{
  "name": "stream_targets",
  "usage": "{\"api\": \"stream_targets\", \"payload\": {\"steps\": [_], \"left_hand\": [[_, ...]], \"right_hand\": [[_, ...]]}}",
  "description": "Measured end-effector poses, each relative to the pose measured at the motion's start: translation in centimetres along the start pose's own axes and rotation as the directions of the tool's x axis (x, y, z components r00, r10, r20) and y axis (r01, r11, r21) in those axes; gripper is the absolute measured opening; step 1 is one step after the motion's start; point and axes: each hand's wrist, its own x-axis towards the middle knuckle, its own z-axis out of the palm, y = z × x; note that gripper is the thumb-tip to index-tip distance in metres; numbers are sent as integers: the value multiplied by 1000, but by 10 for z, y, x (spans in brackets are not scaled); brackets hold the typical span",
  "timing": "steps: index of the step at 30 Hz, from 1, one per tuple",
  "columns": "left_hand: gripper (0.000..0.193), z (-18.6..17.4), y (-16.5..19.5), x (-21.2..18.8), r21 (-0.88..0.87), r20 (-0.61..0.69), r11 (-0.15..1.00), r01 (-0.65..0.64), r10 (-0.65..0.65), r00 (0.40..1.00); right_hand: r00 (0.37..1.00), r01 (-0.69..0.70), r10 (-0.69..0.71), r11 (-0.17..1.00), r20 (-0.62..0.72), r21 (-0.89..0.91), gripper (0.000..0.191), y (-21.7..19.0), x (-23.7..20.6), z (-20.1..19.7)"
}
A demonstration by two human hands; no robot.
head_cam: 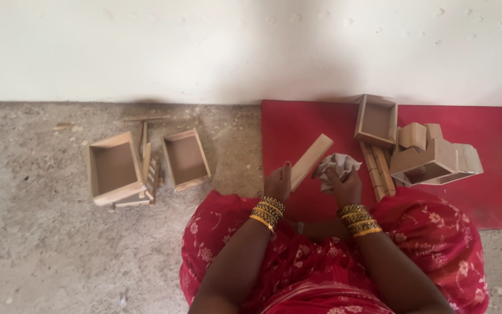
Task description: The person sits on the floor and wipes small wooden toy furniture pieces, including open boxes, a miniature chair, and a dresser-like piece, one at a time with a cloth, setting each wiped piece aside on the mat.
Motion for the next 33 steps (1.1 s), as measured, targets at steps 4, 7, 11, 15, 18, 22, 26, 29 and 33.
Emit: {"api": "stream_targets", "payload": {"steps": [4, 7, 11, 15, 18, 22, 26, 29, 33], "left_hand": [[74, 19, 0, 0, -144, 52, 989, 32, -25, 998], [74, 28, -3, -1, -215, 150, 968, 130, -99, 984], [91, 32, -11, -2, -184, 237, 970, 161, -115, 965], [92, 29, -15, -8, -44, 110, 993, 109, -103, 989], [93, 26, -12, -11, 53, 102, 976, 212, -216, 971], [91, 24, -12, -6, 45, 73, 961, 271, -274, 959], [93, 24, -24, -1, -141, 86, 926, 350, -341, 936], [92, 26, -30, -2, -176, 13, 930, 322, -325, 946], [87, 25, -27, -7, -129, 21, 944, 302, -302, 953]], "right_hand": [[998, 66, -67, 991, -4, -119, 44, 9, 2, -6], [936, 342, -339, 798, 101, -496, 31, 25, -6, 2], [831, 556, -552, 822, 69, -121, 25, 51, -21, 29], [766, 623, -597, 597, 240, -506, 21, 72, 24, 31], [886, 375, -454, 573, 99, -729, 36, 76, 69, 9], [771, 475, -621, 415, 140, -776, 21, 69, 65, 11], [652, 699, -705, 419, 278, -579, 19, 43, -8, 51], [602, 729, -777, 439, 184, -525, 17, 38, -6, 52], [828, 432, -554, 533, 85, -727, 29, 59, 78, 22]]}}
